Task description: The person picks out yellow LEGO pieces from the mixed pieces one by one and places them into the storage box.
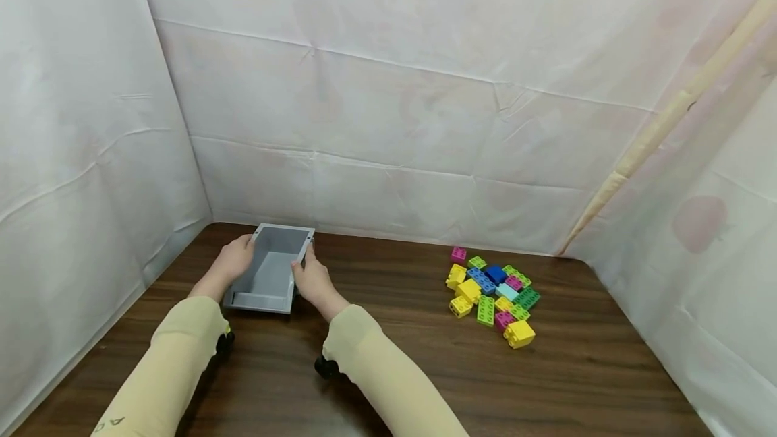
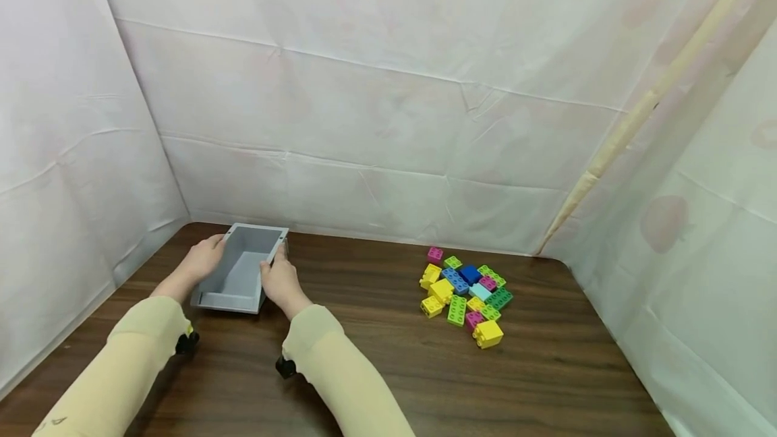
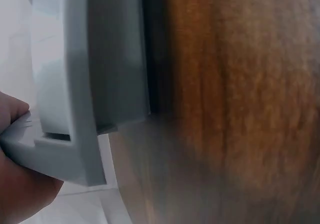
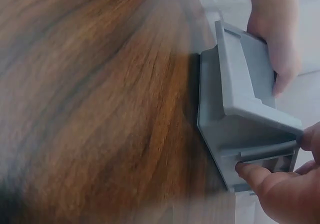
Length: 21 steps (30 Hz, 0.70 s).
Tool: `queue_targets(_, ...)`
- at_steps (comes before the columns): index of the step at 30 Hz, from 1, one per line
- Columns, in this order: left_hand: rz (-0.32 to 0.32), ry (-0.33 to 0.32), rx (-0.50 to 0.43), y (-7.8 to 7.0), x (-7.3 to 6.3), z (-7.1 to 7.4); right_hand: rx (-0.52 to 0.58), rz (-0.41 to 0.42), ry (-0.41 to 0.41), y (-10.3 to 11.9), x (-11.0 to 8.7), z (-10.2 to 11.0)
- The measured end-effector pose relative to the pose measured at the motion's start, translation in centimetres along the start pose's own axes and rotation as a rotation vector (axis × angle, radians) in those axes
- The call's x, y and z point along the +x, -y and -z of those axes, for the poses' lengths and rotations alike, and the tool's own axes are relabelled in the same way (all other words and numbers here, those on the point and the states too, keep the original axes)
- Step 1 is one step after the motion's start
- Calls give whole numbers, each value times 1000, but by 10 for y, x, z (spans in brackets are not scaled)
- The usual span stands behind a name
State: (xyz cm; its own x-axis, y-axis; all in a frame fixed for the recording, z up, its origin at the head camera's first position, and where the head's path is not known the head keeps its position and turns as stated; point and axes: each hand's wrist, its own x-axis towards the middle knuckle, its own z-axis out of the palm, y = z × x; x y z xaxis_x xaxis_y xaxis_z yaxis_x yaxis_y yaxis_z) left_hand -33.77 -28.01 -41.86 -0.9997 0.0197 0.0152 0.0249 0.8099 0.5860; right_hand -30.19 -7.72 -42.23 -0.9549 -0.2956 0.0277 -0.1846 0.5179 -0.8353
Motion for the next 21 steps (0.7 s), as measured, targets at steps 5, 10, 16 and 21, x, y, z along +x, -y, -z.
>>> queue_targets(5,-12,-63,4,-3,2,-4,12,-21,-6,2,2,2)
queue_targets(10,-9,-60,5,-5,2,-5,-11,-33,-10,4,3,2)
queue_targets(16,20,-41,-8,-3,1,-5,4,-67,9,5,1,-2)
queue_targets(21,21,-34,-17,-3,-1,-5,25,-78,22,4,0,-1)
